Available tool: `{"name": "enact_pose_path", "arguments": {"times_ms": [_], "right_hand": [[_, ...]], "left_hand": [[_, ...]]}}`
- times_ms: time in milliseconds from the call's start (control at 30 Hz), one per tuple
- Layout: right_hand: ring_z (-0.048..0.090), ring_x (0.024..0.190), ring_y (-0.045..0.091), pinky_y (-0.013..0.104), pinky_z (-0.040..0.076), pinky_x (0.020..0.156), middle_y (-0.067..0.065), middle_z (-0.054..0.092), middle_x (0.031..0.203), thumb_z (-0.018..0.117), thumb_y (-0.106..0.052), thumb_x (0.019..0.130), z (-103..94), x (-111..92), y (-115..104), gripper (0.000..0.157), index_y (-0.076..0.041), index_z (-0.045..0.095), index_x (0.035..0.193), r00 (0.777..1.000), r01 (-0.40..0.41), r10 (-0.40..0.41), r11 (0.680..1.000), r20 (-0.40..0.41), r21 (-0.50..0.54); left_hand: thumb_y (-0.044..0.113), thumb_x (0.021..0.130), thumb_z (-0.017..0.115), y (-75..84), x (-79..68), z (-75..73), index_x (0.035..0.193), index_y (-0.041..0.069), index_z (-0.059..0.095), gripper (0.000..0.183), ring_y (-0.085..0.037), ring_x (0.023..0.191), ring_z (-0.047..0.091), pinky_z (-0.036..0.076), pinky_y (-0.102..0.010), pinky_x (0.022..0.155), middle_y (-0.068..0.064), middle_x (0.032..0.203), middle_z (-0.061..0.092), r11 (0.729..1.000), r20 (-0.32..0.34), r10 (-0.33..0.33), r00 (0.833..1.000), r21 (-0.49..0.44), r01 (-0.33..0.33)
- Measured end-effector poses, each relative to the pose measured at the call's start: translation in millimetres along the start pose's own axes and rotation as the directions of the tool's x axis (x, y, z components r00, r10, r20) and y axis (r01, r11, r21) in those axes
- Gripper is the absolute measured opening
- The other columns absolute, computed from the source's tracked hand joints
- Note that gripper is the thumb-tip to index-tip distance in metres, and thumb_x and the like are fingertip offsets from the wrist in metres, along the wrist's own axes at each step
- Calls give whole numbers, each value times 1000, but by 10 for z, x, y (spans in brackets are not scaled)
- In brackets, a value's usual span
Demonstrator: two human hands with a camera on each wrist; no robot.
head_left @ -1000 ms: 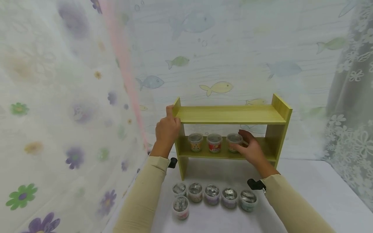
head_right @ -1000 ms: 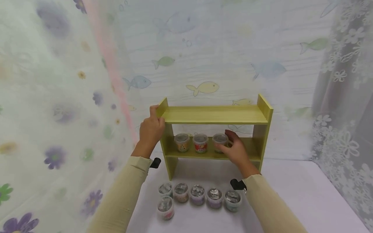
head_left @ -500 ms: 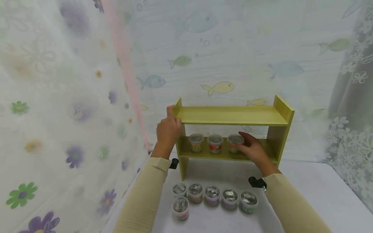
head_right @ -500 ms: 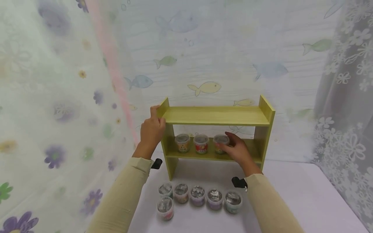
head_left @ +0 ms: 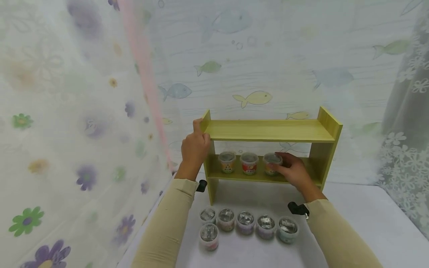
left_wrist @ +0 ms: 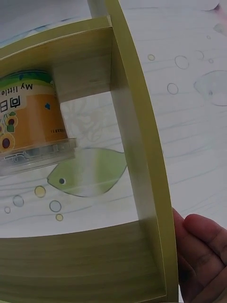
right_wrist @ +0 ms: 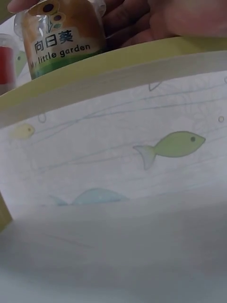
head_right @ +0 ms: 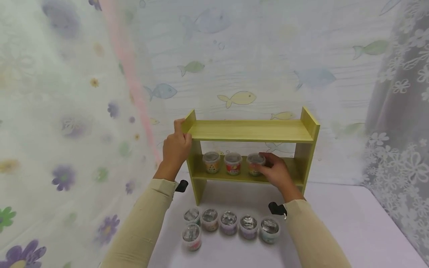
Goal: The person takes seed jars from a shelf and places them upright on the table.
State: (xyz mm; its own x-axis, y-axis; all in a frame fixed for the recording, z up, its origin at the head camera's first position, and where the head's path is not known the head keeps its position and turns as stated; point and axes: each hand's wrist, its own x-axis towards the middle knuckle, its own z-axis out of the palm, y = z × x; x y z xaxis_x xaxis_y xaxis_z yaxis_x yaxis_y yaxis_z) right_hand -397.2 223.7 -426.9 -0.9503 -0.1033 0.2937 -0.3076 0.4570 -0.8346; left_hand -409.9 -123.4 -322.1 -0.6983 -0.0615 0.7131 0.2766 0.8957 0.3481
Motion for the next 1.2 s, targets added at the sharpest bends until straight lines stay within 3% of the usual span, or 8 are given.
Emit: {"name": "enact_pose_path", "arguments": {"times_ms": [233,433,633,1000,1200], "right_hand": [[60,126,38,42,56,89,19,56,144,73,-48,94,-36,-7,-29,74,-7,50,151,999,18,-19,1000,28,18],[60,125,40,49,53,94,20,56,144,71,-49,95,-55,-17,-50,72,-5,51,149,1000,27,-26,996,8,-80],[62,125,44,55,54,95,23,59,142,67,-52,96,-31,-21,-132,74,-4,50,149,998,55,-50,987,38,-151],[66,118,40,48,57,86,22,62,139,68,-52,96,-32,-79,-145,72,-5,52,149,997,70,-65,981,35,-182],[66,95,26,38,54,74,18,68,124,69,-50,96,-35,-107,-151,67,-6,55,145,995,92,-86,979,42,-181]], "left_hand": [[20,101,39,37,-1,2,151,21,37,50,-17,40,22,20,-32,40,-2,48,36,1000,2,-21,1000,-8,21],[21,101,38,56,2,9,152,20,36,50,-16,41,21,20,-31,40,-2,48,36,1000,14,-10,1000,-11,10],[20,102,41,50,1,-20,151,21,36,49,-19,41,25,22,-34,41,-4,48,38,999,14,-39,999,-6,39],[22,103,40,47,10,-11,152,22,36,49,-20,40,30,25,-35,40,-6,49,43,998,32,-56,998,5,56],[23,102,41,43,25,12,151,23,37,49,-24,41,36,28,-37,40,-9,51,48,997,16,-69,997,24,69]]}}
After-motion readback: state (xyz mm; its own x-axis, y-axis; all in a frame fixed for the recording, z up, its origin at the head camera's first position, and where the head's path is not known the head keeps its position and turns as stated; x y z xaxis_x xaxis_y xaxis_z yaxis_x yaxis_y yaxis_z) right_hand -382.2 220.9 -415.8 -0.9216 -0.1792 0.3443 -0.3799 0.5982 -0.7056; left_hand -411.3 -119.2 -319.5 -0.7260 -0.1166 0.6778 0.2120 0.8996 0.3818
